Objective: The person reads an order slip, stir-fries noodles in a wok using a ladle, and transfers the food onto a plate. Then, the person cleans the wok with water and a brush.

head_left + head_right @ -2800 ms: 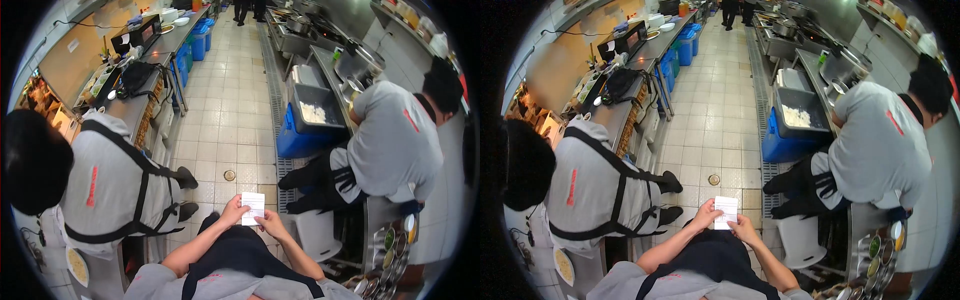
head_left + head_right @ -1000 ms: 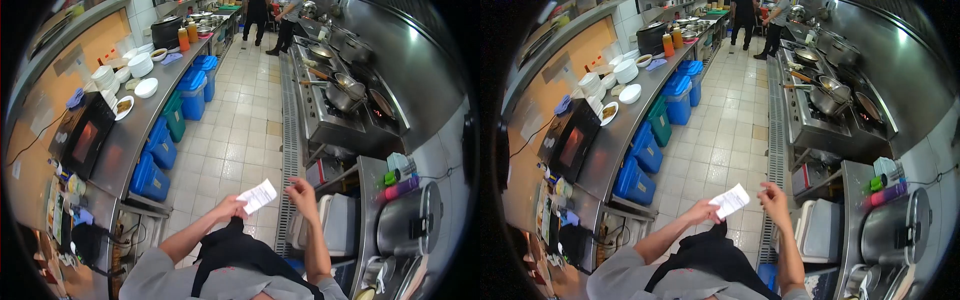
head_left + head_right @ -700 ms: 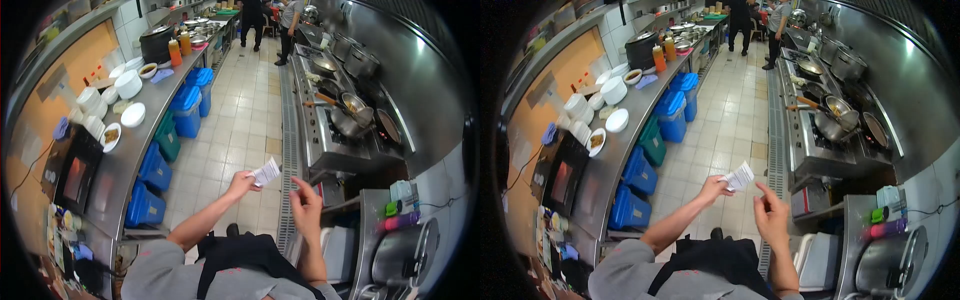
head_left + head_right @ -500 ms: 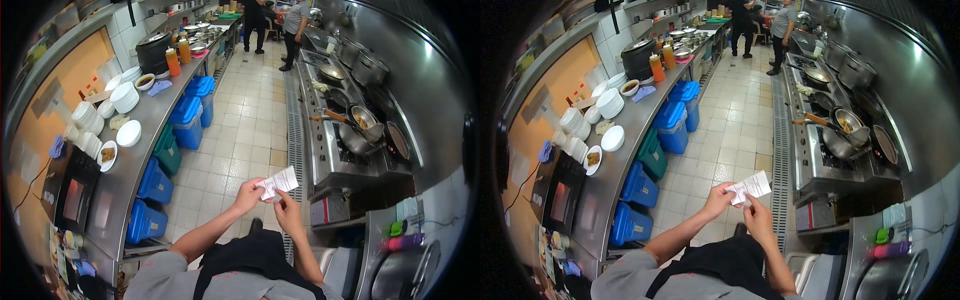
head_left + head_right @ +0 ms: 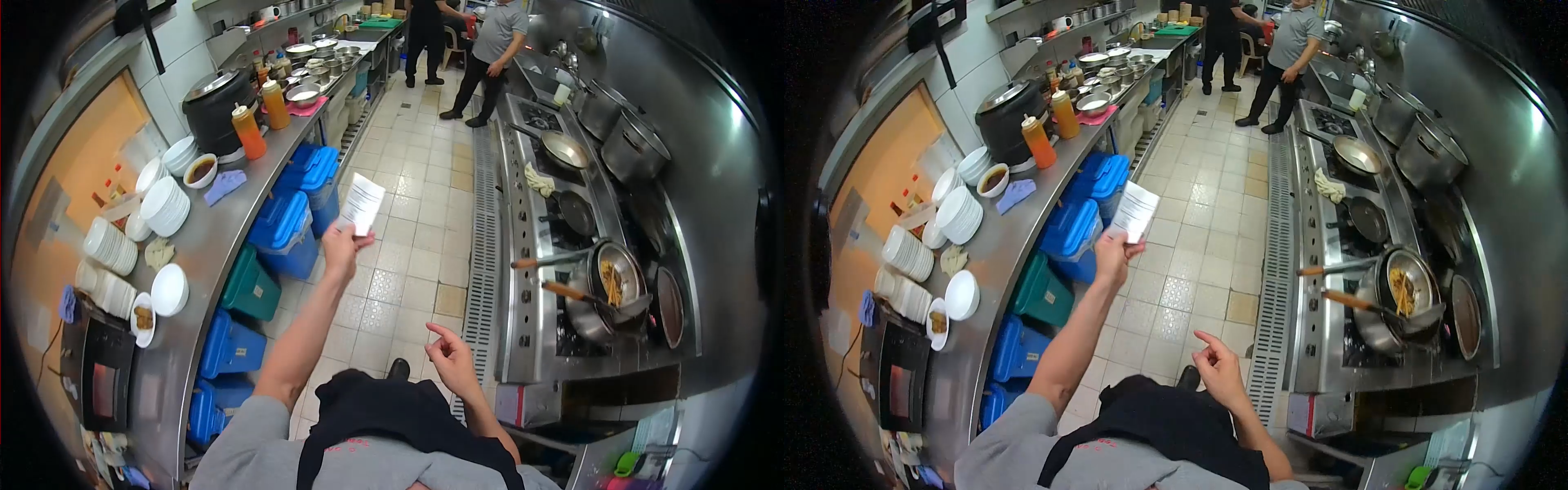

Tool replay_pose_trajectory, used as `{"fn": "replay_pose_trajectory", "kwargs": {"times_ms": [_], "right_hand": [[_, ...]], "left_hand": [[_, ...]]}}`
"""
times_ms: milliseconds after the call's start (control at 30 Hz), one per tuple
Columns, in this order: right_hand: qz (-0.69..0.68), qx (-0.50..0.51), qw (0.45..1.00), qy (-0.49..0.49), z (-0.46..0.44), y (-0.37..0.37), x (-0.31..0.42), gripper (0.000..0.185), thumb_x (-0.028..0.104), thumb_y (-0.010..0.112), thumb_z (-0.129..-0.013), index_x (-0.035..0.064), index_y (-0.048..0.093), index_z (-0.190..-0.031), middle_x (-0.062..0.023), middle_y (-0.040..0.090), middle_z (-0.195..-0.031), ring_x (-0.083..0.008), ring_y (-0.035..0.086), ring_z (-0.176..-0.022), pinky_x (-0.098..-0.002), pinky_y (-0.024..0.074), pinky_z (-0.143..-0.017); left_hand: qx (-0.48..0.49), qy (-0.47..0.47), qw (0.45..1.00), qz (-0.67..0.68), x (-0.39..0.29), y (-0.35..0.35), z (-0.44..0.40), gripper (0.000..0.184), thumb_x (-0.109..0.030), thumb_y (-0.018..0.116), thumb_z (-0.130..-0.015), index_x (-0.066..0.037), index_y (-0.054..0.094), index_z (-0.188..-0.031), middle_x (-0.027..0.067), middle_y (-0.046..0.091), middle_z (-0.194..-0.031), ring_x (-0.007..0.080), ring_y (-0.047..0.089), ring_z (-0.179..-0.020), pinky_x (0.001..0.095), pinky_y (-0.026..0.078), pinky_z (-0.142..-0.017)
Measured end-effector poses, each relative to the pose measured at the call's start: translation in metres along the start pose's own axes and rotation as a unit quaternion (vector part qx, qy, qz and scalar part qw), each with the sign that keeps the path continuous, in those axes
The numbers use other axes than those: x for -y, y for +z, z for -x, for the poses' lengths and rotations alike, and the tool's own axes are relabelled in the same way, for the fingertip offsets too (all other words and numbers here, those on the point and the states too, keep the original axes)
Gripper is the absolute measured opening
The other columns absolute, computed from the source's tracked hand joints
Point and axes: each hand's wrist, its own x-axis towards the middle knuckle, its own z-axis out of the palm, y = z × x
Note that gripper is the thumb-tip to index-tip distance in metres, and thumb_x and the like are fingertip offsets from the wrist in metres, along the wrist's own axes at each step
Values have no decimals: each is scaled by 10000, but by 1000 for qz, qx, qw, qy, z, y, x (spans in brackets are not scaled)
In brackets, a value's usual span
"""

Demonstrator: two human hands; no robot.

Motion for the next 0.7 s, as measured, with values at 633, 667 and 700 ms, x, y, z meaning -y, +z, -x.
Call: {"fn": "replay_pose_trajectory", "kwargs": {"times_ms": [633, 667, 700], "right_hand": [[209, -261, 833, 440, -157, -73, -273, 197, 151, 584, -708, -19, 682, -720, -208, 650, -687, -363, 658, -721, -467, 495, -639], [207, -257, 820, 468, -148, -68, -280, 197, 152, 584, -709, -18, 682, -723, -204, 650, -686, -356, 656, -710, -461, 494, -631], [213, -249, 813, 481, -141, -63, -285, 197, 153, 584, -710, -18, 682, -726, -200, 650, -684, -350, 653, -699, -456, 494, -622]], "left_hand": [[-199, -25, 978, 57, 27, 84, -602, 309, 112, 374, -768, 137, 485, -1055, 236, 636, -866, 294, 671, -613, 300, 519, -413], [-188, -32, 981, 19, 34, 87, -626, 301, 101, 371, -765, 139, 495, -1037, 230, 644, -824, 281, 669, -585, 281, 481, -373], [-203, -31, 978, 41, 31, 102, -637, 275, 85, 366, -763, 140, 518, -985, 221, 645, -753, 262, 662, -542, 264, 398, -322]]}}
